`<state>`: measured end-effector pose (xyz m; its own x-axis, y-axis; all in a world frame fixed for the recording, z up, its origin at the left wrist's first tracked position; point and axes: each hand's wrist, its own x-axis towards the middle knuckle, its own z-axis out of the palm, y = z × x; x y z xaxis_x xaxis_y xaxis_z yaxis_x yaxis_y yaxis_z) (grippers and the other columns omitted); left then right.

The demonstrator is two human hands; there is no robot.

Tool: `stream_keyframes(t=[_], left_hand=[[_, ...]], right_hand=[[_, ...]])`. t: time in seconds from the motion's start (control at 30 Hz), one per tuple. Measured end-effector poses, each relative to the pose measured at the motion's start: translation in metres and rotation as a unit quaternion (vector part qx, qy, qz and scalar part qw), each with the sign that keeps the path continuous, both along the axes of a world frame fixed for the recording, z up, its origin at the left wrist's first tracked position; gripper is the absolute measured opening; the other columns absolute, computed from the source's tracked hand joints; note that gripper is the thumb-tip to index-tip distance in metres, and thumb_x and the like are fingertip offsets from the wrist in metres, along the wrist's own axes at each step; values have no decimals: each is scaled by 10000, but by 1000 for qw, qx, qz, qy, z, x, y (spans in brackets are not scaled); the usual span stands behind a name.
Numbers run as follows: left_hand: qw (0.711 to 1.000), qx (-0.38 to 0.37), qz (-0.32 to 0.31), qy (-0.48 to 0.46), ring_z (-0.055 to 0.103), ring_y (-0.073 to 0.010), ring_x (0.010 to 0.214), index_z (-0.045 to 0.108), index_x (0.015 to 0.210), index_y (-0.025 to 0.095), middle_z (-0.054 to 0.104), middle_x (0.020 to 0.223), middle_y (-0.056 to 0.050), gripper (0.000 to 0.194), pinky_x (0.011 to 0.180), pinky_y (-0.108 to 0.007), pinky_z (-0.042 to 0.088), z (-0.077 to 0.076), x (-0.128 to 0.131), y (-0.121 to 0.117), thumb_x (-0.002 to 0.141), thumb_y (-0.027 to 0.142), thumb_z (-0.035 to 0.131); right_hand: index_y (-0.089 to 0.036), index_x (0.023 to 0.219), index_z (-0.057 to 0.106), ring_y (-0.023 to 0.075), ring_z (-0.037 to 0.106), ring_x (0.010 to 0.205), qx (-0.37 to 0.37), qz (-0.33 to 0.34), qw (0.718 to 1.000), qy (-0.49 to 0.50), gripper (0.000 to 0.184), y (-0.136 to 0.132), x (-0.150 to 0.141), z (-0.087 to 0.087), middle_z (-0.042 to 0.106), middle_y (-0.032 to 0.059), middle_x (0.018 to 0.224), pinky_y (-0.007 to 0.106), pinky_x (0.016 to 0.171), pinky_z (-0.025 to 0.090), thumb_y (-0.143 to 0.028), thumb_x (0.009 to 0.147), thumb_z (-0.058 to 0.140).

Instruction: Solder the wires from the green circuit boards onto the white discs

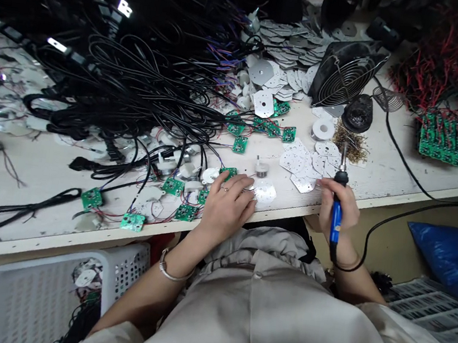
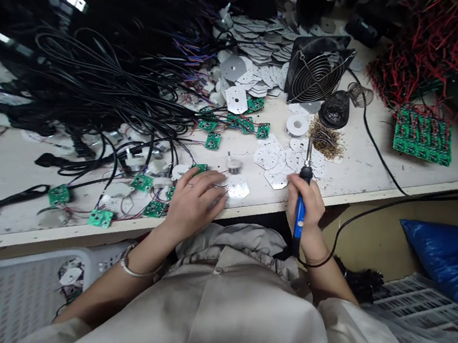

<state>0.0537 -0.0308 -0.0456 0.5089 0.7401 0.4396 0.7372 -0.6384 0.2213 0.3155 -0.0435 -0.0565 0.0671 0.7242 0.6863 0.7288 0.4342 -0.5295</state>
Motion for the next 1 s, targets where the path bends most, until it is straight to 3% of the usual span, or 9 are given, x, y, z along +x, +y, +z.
stream_keyframes(t=[0.13, 0.23, 0.3, 0.37, 0.47, 0.6, 0.77, 0.9, 1.0], left_hand=[[999, -8, 42, -6, 626, -260, 1123, 628, 1011, 182, 661, 1225, -122, 147, 1000, -433, 462, 18, 5, 14, 931, 297, 585], [991, -98, 69, 60, 614, -293, 1124, 579, 1247, 168, 629, 1274, -143, 369, 922, -430, 468, 27, 19, 36, 922, 343, 596], [978, -166, 48, 116, 628, -292, 1078, 544, 1329, 181, 652, 1216, -125, 447, 892, -423, 455, 29, 29, 49, 911, 324, 606], [971, -192, 23, 143, 649, -262, 991, 603, 1265, 208, 676, 1126, -89, 363, 870, -404, 438, 29, 34, 55, 911, 288, 590], [985, -139, 46, 88, 649, -221, 950, 663, 1147, 225, 675, 1101, -65, 259, 856, -375, 423, 30, 25, 45, 912, 288, 573], [986, -18, 165, -21, 636, -224, 978, 665, 1104, 226, 680, 1050, -65, 243, 838, -362, 423, 31, -21, 17, 908, 347, 589], [953, -34, 301, -22, 617, -285, 1007, 643, 1133, 214, 665, 1072, -110, 289, 864, -421, 443, 15, -72, -4, 878, 350, 622], [951, 0, 308, -42, 537, -340, 1199, 562, 1274, 183, 568, 1283, -186, 417, 987, -493, 421, 17, -65, -11, 884, 318, 624], [965, 64, 249, -46, 528, -323, 1241, 556, 1259, 192, 557, 1323, -176, 376, 1022, -481, 424, 31, -41, -9, 894, 263, 614]], right_hand=[[-228, 1175, 558, 218, 673, 926, -16, -35, 983, -180, 288, 1, 0, -6, 710, 83, 1013, 393, 890, 512, -257, 902, 645], [-216, 1150, 580, 213, 655, 937, -32, -56, 967, -246, 267, -1, -6, -8, 697, 77, 998, 402, 965, 431, -304, 906, 642], [-217, 1141, 598, 219, 648, 988, -46, -59, 957, -281, 258, -1, -9, -8, 696, 75, 1005, 397, 982, 395, -315, 907, 645], [-219, 1137, 607, 221, 644, 1035, -49, -49, 951, -301, 243, -1, -9, -7, 706, 66, 1001, 392, 995, 377, -285, 906, 647], [-226, 1122, 616, 212, 643, 1073, -43, -25, 955, -293, 221, 1, -3, -8, 728, 52, 1012, 393, 1021, 372, -220, 903, 642], [-278, 1127, 624, 199, 659, 1081, -15, 32, 965, -258, 225, 1, 8, -17, 745, 25, 987, 436, 1051, 382, -189, 921, 603], [-318, 1111, 620, 172, 695, 979, 23, 50, 978, -202, 236, 1, 3, -19, 757, -11, 921, 417, 994, 431, -186, 916, 604], [-291, 1107, 621, 167, 692, 960, 14, 72, 978, -195, 218, 5, -24, -13, 761, -6, 896, 389, 961, 427, -180, 921, 594], [-275, 1126, 613, 165, 683, 965, 19, 81, 976, -201, 216, 8, -47, -9, 756, 0, 869, 376, 931, 422, -170, 947, 553]])
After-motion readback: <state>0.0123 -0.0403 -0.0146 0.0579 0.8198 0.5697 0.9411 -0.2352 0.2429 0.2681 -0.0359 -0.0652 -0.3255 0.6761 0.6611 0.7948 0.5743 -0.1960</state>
